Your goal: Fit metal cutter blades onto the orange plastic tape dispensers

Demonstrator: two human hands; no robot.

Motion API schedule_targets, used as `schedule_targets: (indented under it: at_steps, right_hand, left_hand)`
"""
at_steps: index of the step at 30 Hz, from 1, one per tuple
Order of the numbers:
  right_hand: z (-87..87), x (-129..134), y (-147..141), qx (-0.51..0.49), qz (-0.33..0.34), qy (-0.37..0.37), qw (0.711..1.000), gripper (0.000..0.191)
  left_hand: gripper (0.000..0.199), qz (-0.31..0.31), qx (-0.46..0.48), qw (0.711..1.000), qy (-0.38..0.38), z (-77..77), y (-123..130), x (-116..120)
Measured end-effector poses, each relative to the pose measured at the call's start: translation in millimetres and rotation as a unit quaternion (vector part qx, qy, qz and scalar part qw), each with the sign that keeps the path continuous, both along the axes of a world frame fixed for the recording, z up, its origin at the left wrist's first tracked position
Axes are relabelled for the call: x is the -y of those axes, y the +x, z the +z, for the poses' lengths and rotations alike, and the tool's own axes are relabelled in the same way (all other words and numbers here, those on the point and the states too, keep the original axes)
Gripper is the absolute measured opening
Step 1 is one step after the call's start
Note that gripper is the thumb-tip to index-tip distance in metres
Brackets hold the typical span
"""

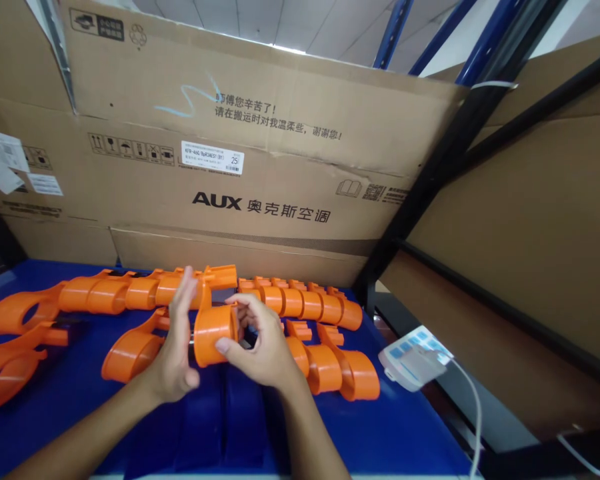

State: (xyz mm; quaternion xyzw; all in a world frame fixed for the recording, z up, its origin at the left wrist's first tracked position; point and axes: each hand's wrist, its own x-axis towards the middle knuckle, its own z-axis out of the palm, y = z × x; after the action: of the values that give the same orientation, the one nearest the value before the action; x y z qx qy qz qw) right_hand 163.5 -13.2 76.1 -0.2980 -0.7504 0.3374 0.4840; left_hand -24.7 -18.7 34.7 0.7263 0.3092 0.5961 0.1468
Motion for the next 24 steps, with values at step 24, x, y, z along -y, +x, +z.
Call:
schedule_targets:
  at_steps: [24]
  right_hand:
    - [-3.1, -11.2, 6.1, -0.039, -0.104, 0.056, 0.992, 0.05]
  left_hand:
    - [0.064, 0.08, -0.365, 0.917, -0.137, 44.0, -240.7, 56.5]
